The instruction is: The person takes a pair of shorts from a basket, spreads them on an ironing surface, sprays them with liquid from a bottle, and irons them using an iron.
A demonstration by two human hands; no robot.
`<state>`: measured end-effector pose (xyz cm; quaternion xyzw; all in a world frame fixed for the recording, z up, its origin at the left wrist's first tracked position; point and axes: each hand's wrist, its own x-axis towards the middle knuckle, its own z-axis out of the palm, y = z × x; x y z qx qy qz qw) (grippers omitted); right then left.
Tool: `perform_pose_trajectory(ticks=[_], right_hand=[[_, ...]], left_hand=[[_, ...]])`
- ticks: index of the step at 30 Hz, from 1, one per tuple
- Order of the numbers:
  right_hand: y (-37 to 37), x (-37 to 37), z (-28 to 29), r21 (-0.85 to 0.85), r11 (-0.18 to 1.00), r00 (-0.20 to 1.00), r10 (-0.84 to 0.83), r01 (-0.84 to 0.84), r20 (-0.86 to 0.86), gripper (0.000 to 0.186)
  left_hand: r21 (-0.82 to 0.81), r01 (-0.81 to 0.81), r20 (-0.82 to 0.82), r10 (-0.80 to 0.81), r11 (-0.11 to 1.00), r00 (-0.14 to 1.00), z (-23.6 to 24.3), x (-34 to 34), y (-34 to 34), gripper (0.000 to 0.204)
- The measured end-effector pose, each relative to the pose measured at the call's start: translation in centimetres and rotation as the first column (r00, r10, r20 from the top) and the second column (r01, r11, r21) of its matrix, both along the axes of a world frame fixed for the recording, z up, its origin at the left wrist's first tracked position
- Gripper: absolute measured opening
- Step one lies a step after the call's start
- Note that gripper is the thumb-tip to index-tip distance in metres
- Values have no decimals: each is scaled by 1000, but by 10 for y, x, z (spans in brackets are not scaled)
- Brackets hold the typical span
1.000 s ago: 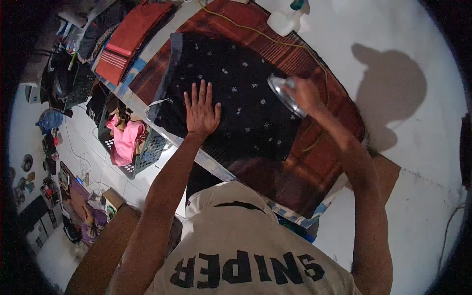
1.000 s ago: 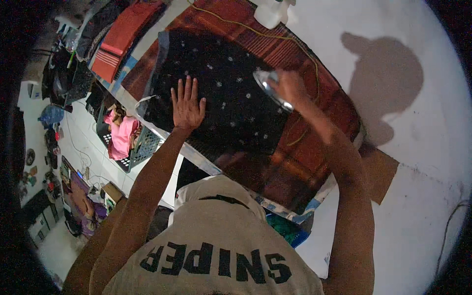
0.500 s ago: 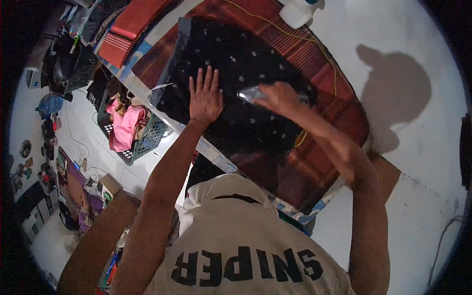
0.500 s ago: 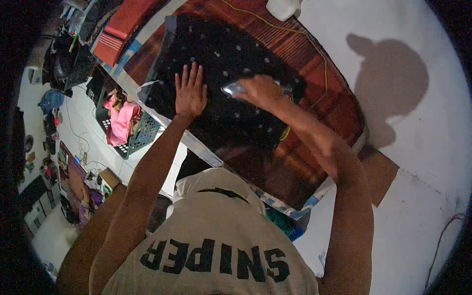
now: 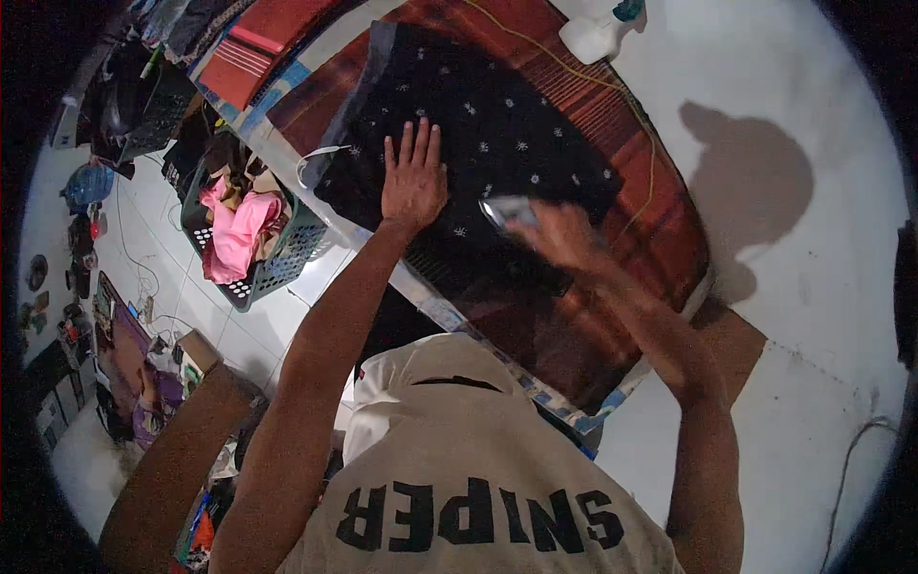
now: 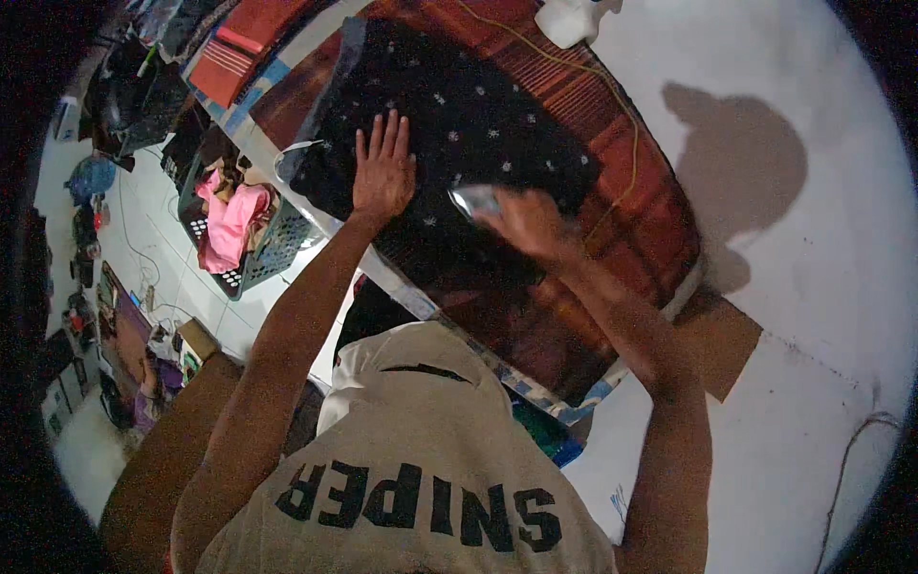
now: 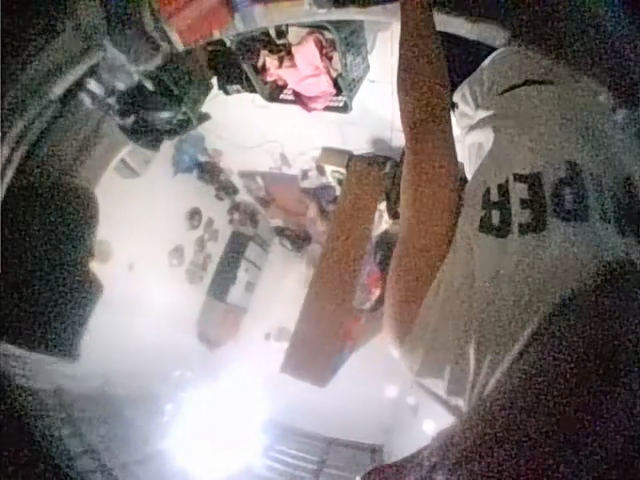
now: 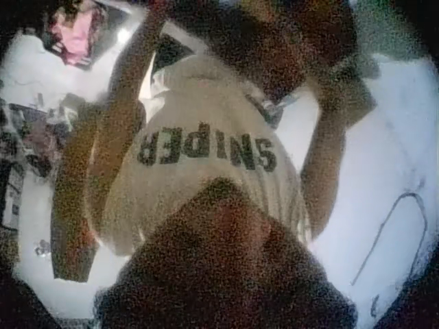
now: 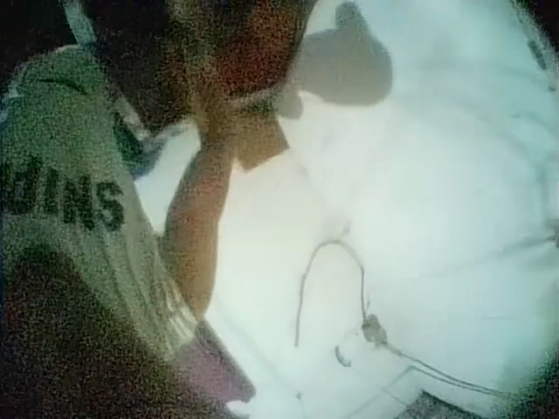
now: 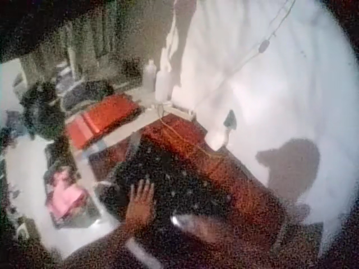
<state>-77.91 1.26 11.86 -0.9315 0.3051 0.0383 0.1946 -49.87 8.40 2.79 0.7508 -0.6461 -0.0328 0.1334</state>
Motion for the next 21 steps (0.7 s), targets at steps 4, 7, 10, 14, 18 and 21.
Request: perform_pose_trajectory(ticks=[4, 7, 10, 14, 18, 21], right_hand=[[-13, 78, -4, -82, 996, 998, -20, 24, 53, 46], [25, 50, -12, -81, 987, 976, 152, -141, 154, 47], [53, 24, 1, 82, 995, 979, 79, -65, -187, 55], [34, 61, 4, 50, 997, 996, -47, 51, -75, 48], [-16, 162, 13, -39, 993, 992, -107, 110, 72, 40], [-44, 227, 8, -48, 994, 994, -96, 99, 55, 34]], left_hand=[[-14, -8, -28, 8, 1000, 1000, -6, 12, 13, 65], [-3, -17, -27, 17, 1000, 999, -7, 37, 42, 65], [-1, -10, 62, 10, 1000, 998, 2, 59, 58, 63], [-225, -169, 52, 186, 959, 981, 30, 92, 45, 66], [32, -335, -32, 336, 942, 941, 24, 124, 24, 66], [-165, -340, -140, 319, 926, 937, -1, 142, 27, 70]])
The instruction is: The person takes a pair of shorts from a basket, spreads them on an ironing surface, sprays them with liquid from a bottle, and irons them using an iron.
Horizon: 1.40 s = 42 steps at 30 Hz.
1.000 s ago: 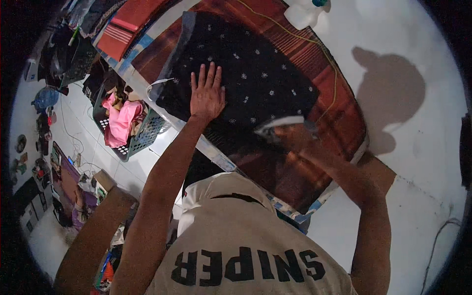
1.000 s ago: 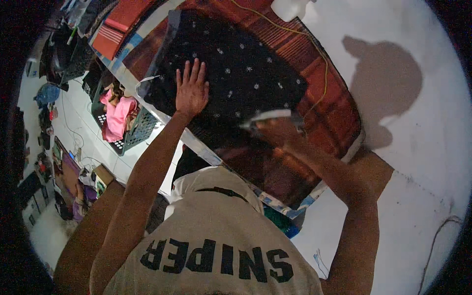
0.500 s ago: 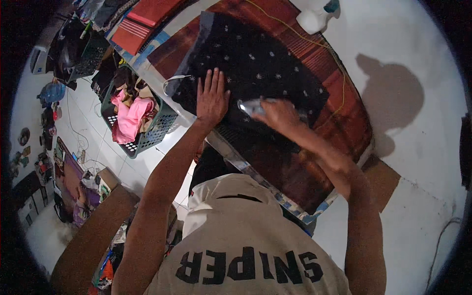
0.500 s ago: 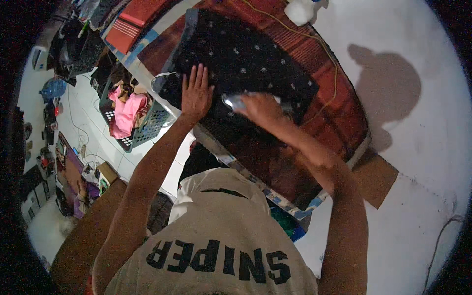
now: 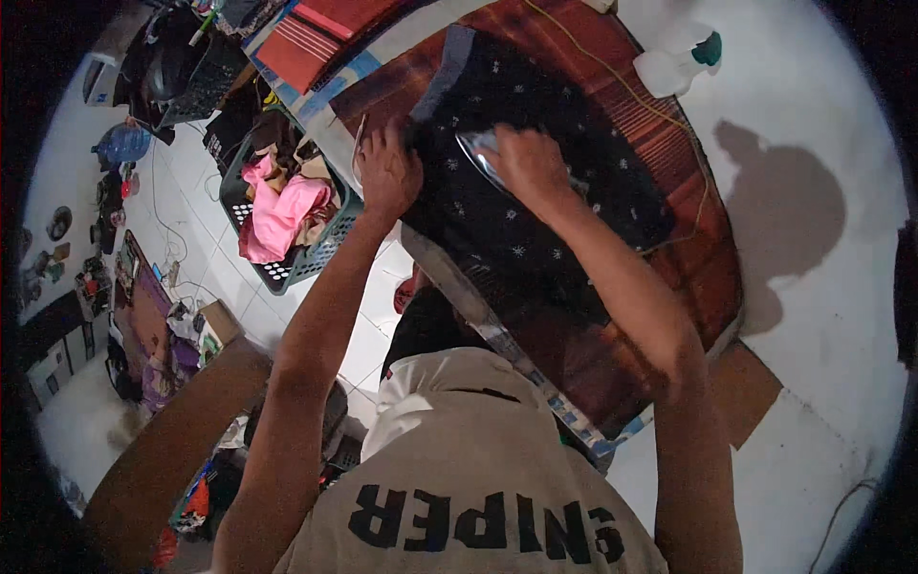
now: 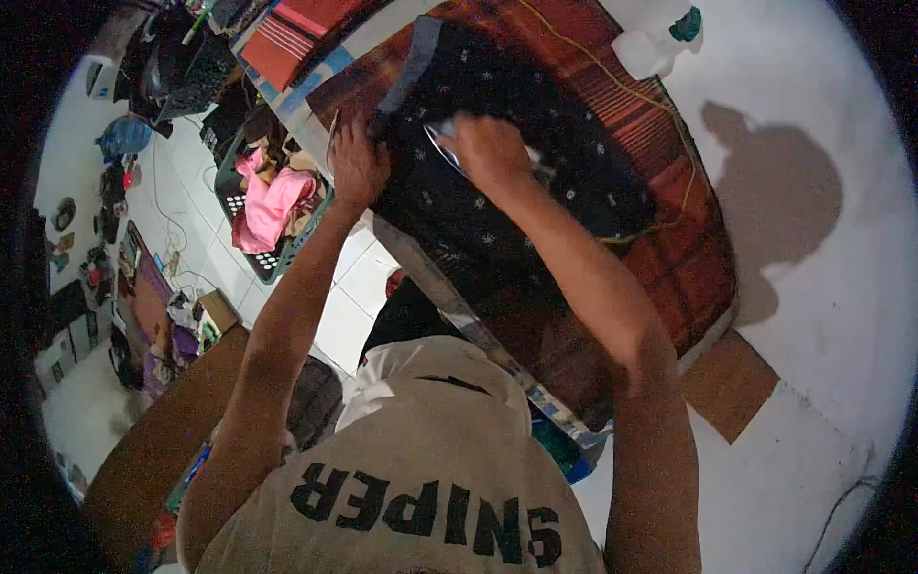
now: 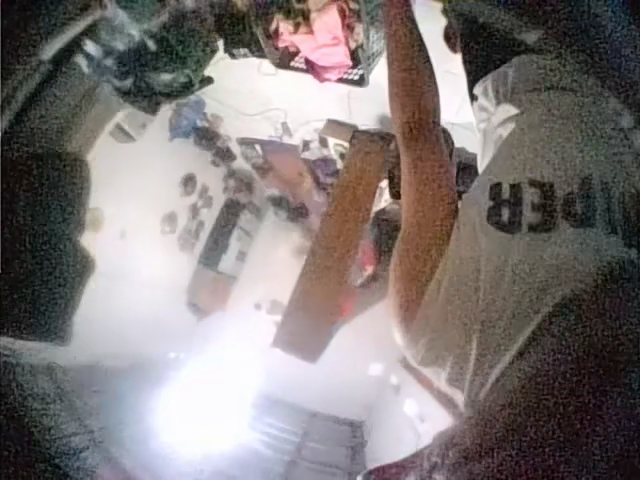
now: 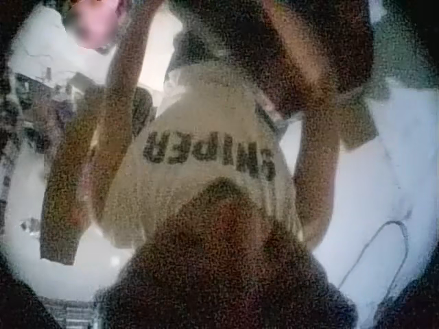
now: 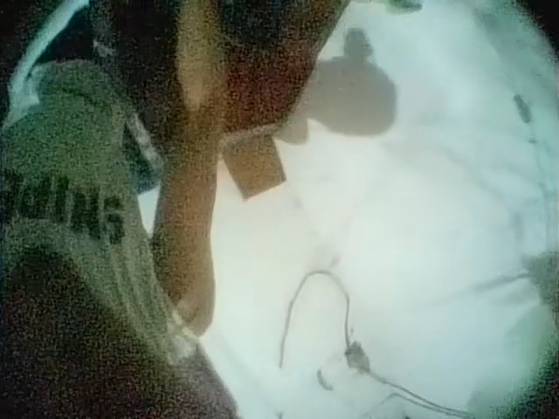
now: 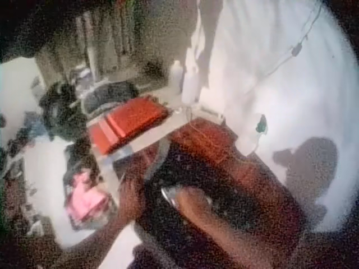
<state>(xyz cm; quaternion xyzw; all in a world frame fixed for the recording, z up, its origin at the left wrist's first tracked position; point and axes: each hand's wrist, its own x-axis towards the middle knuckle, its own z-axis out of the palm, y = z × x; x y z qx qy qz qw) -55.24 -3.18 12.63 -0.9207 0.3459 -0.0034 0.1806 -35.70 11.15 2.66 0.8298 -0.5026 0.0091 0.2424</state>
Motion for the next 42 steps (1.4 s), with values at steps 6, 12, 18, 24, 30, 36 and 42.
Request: perform_pose_trajectory(ticks=[6, 12, 18, 24, 30, 36, 42], right_hand=[[16, -10, -12, 51, 983, 984, 174, -175, 26, 41], [2, -93, -5, 80, 993, 995, -85, 89, -55, 49], [-42, -39, -6, -119, 991, 998, 66, -65, 1, 49], [-72, 3, -17, -57, 984, 984, 174, -171, 50, 49], [-82, 20, -17, -147, 974, 979, 184, -169, 89, 48], [-35, -45, -16, 65, 996, 998, 67, -68, 20, 44], [52, -100, -6, -29, 998, 996, 54, -52, 68, 43]], left_hand=[[59, 34, -34, -32, 998, 999, -15, 18, 7, 68], [-63, 149, -111, -155, 987, 982, 23, 26, -58, 63], [-43, 61, -189, -68, 997, 980, -1, 43, -87, 53], [214, 77, -323, -4, 974, 946, 22, 29, -97, 43], [190, 150, -293, -90, 970, 952, 30, 39, -90, 47], [268, 45, -192, 8, 963, 981, 10, 57, 16, 52], [102, 127, -247, -98, 987, 964, 4, 54, 25, 53]])
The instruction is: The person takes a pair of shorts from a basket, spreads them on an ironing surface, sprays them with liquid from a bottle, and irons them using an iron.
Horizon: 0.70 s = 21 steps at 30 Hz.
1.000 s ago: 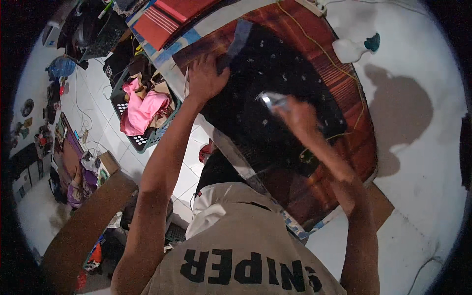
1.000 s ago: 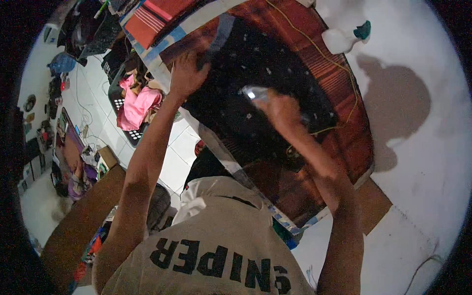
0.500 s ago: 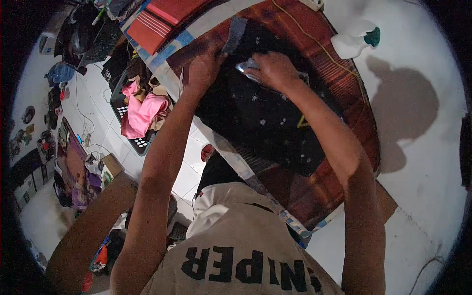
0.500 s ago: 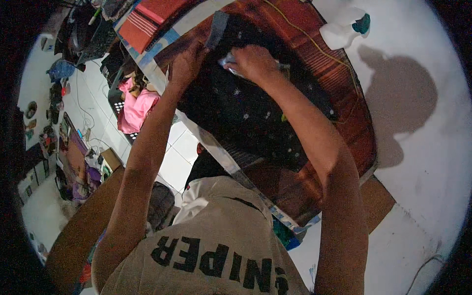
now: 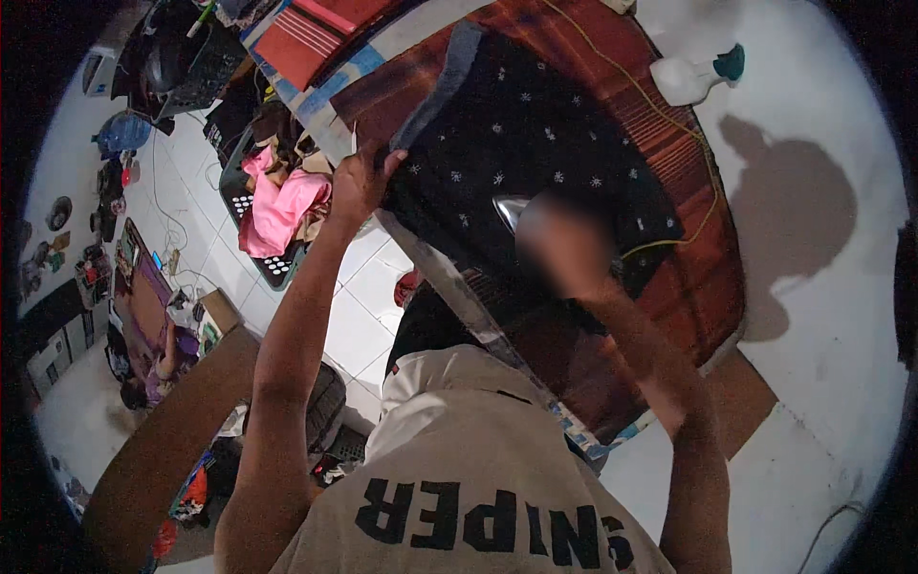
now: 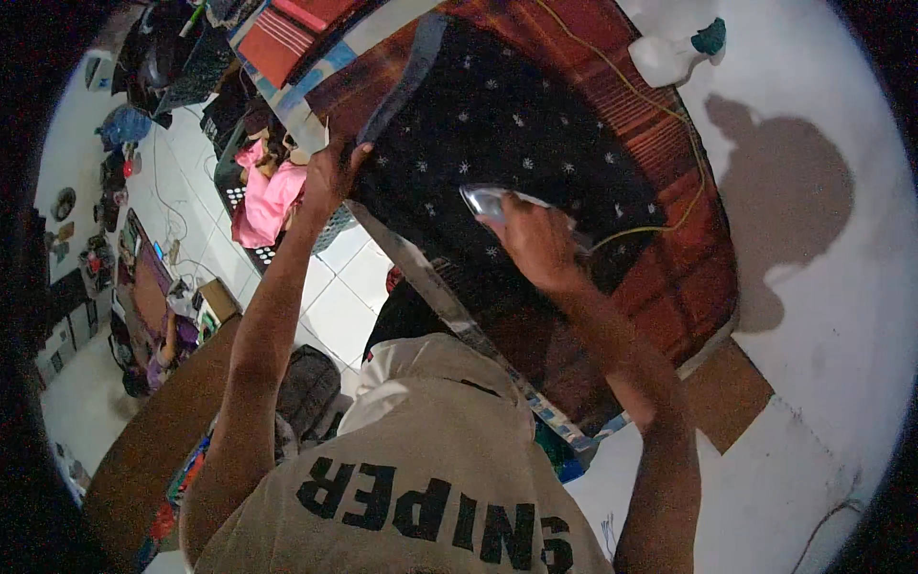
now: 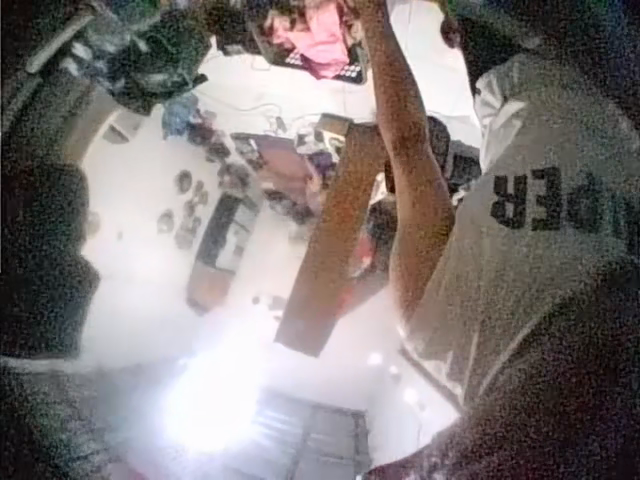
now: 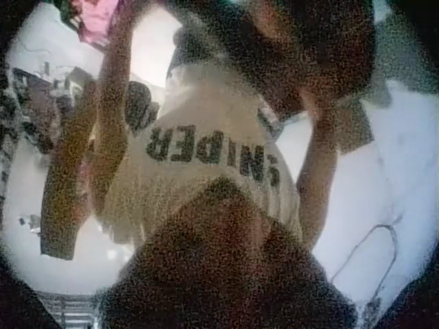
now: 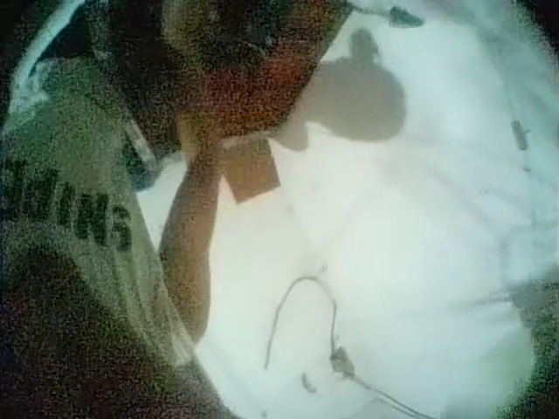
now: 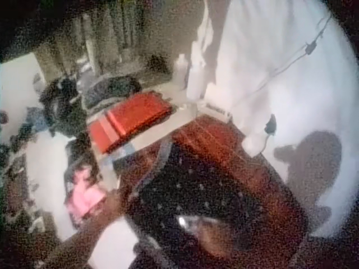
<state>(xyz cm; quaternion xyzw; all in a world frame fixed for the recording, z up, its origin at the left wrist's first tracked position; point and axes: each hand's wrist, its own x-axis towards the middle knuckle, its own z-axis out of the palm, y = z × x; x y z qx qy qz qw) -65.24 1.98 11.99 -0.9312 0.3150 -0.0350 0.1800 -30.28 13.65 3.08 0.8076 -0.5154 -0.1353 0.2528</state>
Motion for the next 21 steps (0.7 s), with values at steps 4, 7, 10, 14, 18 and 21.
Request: perform_pose_trajectory(ticks=[4, 7, 10, 14, 18, 21], right_hand=[[-13, 72, 3, 83, 996, 999, -29, 30, -14, 42], [-14, 100, -6, 78, 997, 1000, 24, -25, 18, 41], [8, 111, -11, 103, 986, 988, 124, -134, 95, 42], [54, 84, -11, 146, 959, 969, 233, -243, 82, 44], [70, 72, -17, 102, 968, 973, 222, -227, 60, 45], [56, 95, -27, 46, 981, 980, 188, -191, 64, 45]], left_hand=[[18, -35, 131, 32, 999, 991, 4, -10, 9, 50], [51, -41, 27, 39, 998, 999, 18, -23, 12, 47], [-60, -85, -67, 81, 995, 994, 3, -11, 24, 46], [-188, -101, -316, 37, 977, 948, -11, -2, 33, 44], [-131, -107, -507, 26, 986, 862, -13, -9, 36, 43], [-103, -118, -447, 60, 988, 892, -14, -11, 40, 42]])
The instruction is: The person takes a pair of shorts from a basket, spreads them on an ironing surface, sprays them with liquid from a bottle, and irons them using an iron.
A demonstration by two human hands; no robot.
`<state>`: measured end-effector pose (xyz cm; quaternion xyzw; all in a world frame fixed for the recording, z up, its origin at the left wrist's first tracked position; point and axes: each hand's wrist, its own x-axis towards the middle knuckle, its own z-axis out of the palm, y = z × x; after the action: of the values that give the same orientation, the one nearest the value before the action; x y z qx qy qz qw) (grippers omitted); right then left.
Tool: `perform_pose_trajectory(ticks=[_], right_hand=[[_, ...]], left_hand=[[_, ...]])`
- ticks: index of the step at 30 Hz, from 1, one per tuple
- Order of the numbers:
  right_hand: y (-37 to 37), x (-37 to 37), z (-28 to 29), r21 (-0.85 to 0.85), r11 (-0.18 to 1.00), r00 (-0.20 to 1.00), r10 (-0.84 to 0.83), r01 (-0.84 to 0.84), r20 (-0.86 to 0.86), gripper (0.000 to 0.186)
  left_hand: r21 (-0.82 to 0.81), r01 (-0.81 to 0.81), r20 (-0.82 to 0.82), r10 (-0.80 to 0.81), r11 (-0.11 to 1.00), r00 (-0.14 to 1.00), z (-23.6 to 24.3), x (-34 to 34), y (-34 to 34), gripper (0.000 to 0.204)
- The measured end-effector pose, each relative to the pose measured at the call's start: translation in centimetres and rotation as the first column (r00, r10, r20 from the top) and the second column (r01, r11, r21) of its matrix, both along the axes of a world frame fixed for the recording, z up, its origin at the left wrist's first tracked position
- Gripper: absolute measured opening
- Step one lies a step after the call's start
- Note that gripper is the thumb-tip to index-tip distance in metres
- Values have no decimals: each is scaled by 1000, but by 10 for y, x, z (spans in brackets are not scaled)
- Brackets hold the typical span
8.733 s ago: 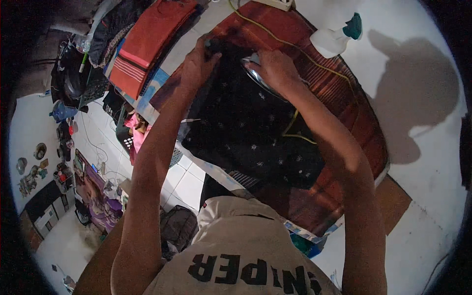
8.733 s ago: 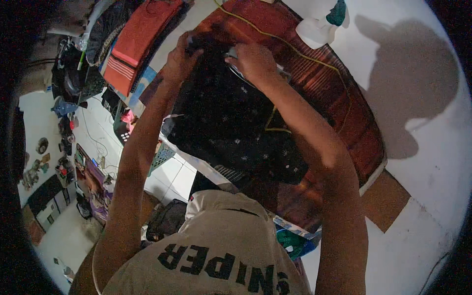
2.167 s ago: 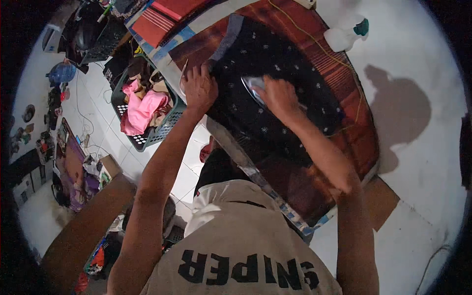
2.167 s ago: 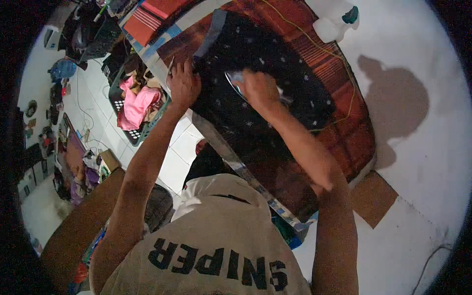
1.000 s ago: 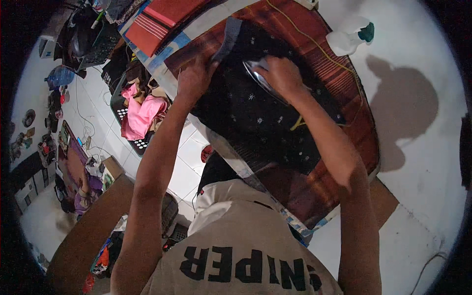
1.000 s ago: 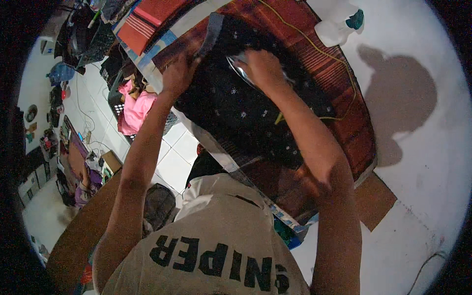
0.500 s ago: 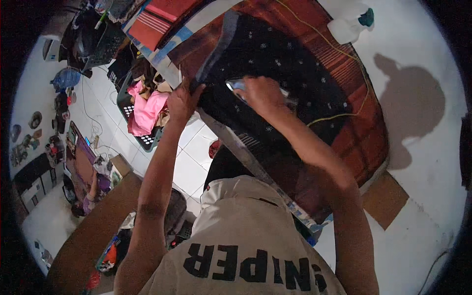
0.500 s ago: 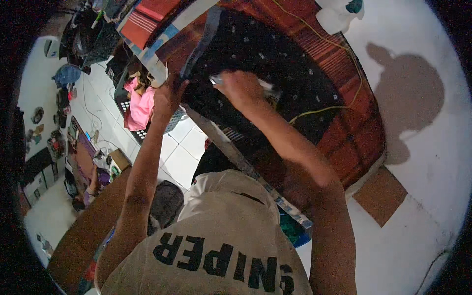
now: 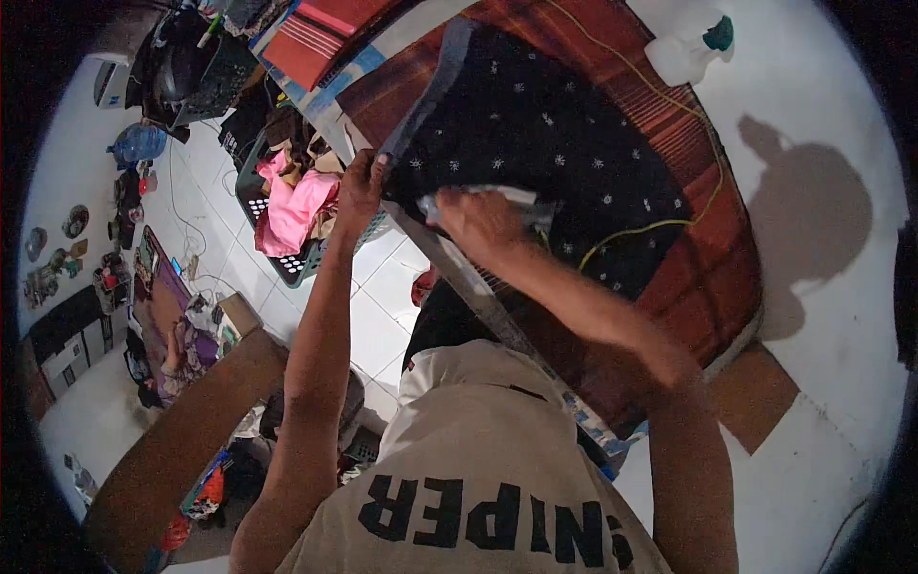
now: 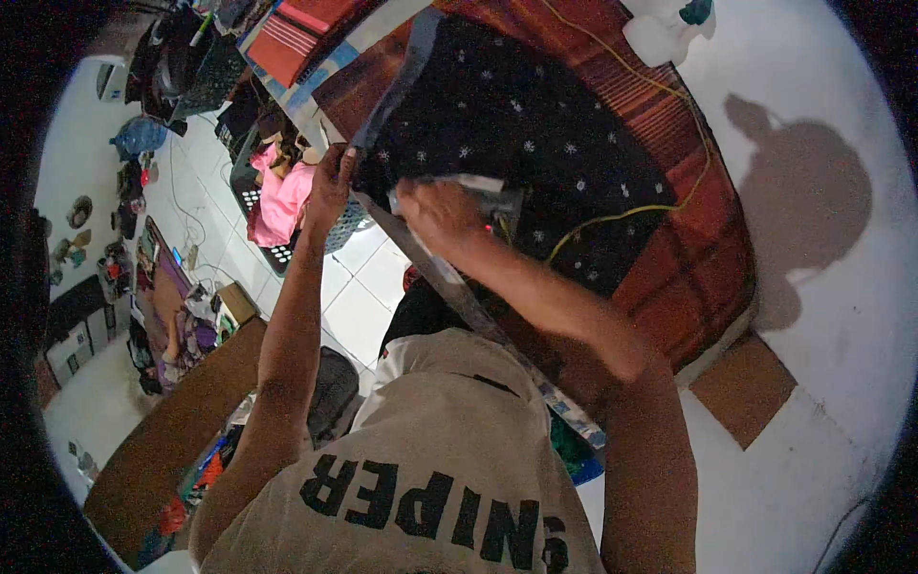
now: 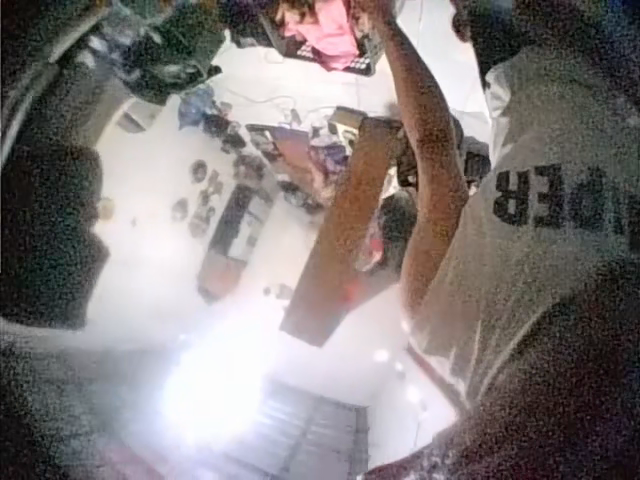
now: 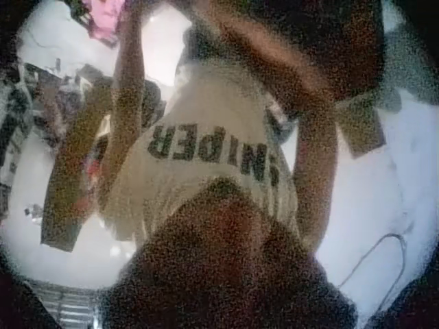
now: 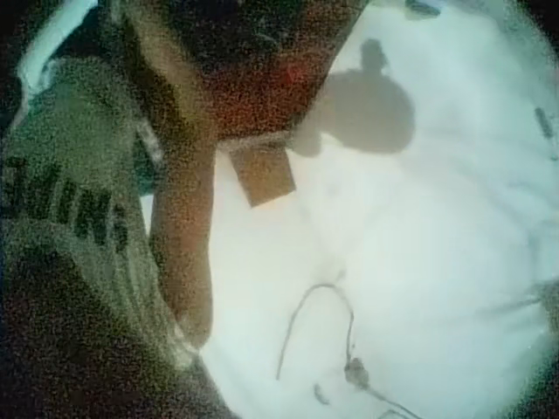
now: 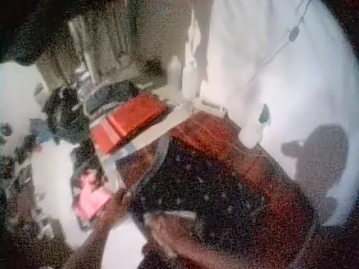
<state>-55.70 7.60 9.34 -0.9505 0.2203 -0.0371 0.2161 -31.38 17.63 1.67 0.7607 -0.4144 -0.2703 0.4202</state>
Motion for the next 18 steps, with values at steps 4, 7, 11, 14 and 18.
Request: perform_pose_trajectory(ticks=[4, 7, 11, 14, 18], right_hand=[[-57, 15, 6, -15, 998, 997, -58, 59, 53, 35], [-83, 8, 9, -34, 996, 997, -79, 79, 0, 35], [-60, 0, 23, 88, 995, 991, -25, 36, -128, 36], [-15, -22, 23, 201, 972, 979, 149, -119, -140, 34], [23, -85, 14, 202, 972, 989, 132, -116, -66, 33]], left_hand=[[-27, -51, 173, 55, 998, 983, -7, 0, 2, 38], [-29, -65, 264, 71, 997, 962, -6, -6, -6, 35], [33, -131, 327, 113, 991, 938, -10, -6, -14, 32], [20, -155, 379, 136, 988, 915, -20, -4, -13, 33], [-72, -167, 438, 182, 983, 880, -21, -7, -9, 34]])
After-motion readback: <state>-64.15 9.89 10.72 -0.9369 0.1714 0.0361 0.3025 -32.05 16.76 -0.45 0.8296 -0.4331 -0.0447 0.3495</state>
